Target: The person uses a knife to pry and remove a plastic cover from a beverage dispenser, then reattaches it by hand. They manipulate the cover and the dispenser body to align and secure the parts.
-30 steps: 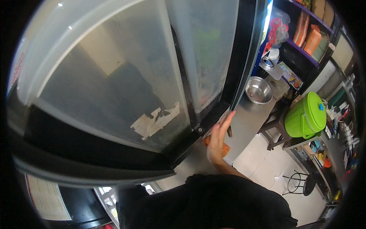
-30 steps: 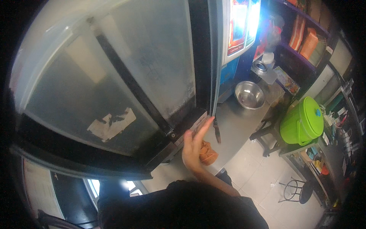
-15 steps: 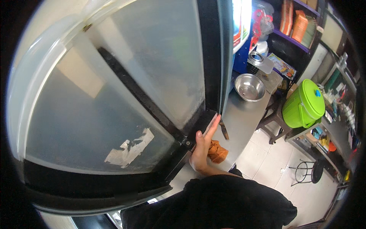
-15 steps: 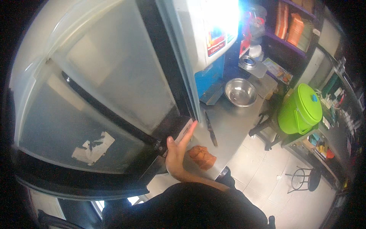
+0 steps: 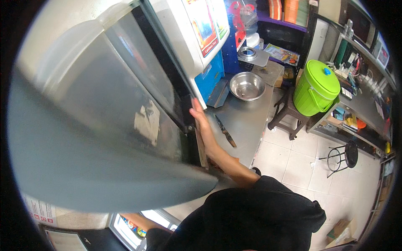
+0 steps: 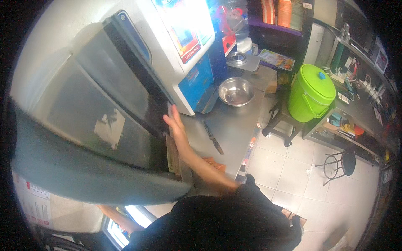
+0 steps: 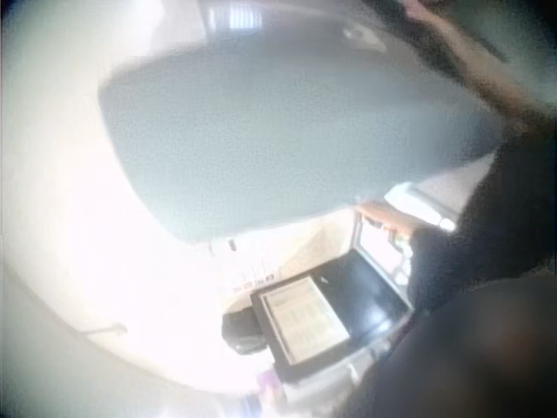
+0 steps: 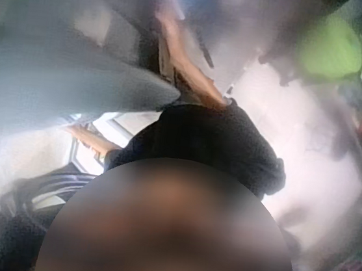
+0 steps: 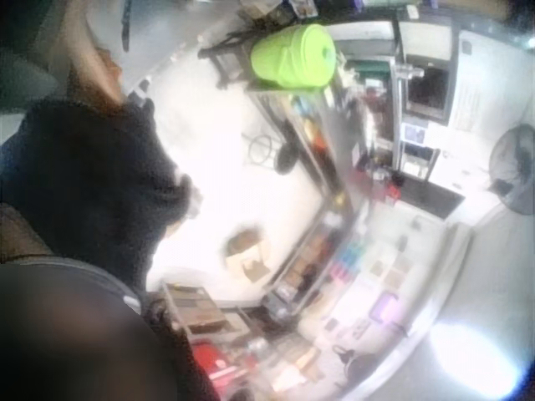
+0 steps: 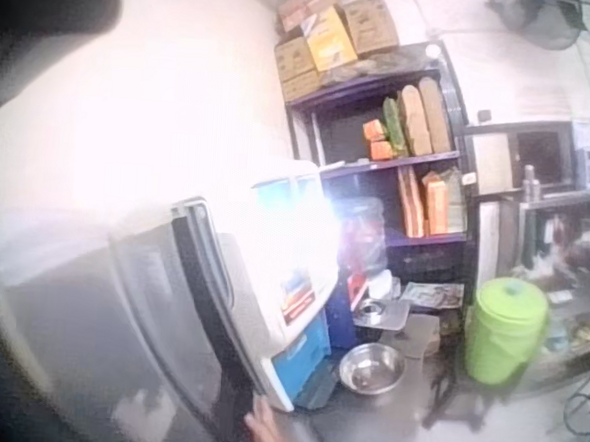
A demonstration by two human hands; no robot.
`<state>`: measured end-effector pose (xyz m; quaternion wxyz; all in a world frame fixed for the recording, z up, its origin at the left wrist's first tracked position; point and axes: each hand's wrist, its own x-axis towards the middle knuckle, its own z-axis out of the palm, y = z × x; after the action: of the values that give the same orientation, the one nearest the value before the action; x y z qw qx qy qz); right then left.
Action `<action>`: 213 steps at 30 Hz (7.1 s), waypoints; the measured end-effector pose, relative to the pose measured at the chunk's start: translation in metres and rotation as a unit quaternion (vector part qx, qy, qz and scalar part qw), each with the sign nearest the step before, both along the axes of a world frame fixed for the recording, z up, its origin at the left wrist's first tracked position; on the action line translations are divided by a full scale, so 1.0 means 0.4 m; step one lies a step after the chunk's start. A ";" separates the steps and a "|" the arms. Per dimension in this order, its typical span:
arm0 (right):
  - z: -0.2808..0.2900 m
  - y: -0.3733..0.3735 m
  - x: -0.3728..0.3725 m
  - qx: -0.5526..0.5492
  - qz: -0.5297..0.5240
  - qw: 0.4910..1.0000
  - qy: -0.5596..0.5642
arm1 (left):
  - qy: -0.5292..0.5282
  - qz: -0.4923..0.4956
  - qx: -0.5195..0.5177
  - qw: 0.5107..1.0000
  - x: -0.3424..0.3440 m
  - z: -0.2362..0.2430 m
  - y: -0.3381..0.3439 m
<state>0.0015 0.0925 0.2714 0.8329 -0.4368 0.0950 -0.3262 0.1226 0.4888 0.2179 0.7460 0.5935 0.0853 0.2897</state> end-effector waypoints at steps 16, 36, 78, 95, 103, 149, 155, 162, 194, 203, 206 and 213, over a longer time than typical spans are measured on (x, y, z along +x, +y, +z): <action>-0.066 0.018 0.468 0.086 0.314 0.945 -0.021 | -0.049 0.286 0.030 0.956 -0.307 0.007 0.009; -0.422 0.141 0.298 -0.003 0.112 0.991 0.072 | 0.090 0.019 0.239 0.967 -0.411 -0.349 -0.052; -0.682 -1.191 0.123 -0.772 0.064 0.535 0.337 | 0.158 0.297 0.524 0.783 -0.462 -0.609 -0.303; -0.774 -1.288 0.198 -0.786 0.040 0.515 0.340 | 0.083 0.289 0.677 0.671 -0.365 -0.642 -0.394; -0.737 -1.209 0.189 -0.818 0.029 0.503 0.277 | 0.125 0.297 0.649 0.689 -0.366 -0.629 -0.421; -0.724 0.218 0.051 -0.143 0.243 0.929 0.240 | 0.099 0.323 0.609 0.717 -0.360 -0.629 -0.432; -0.728 0.215 0.053 -0.125 0.252 0.932 0.231 | 0.099 0.323 0.609 0.718 -0.359 -0.633 -0.432; -0.734 0.220 0.049 -0.155 0.227 0.935 0.225 | 0.103 0.321 0.609 0.718 -0.360 -0.635 -0.431; -0.740 0.241 0.032 -0.143 0.196 0.943 0.226 | 0.105 0.312 0.609 0.721 -0.357 -0.633 -0.430; -0.743 0.255 0.029 -0.217 0.170 0.936 0.219 | 0.103 0.308 0.611 0.722 -0.359 -0.634 -0.427; -0.740 0.251 0.031 -0.241 0.174 0.930 0.216 | 0.099 0.311 0.612 0.720 -0.357 -0.633 -0.427; -0.734 0.233 0.034 -0.214 0.192 0.933 0.216 | 0.099 0.310 0.614 0.719 -0.358 -0.633 -0.428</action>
<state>0.0151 0.1856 -0.0221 0.7255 -0.6748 0.1152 -0.0705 -0.0206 0.3175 -0.0351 0.0739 0.8870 0.1414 0.4334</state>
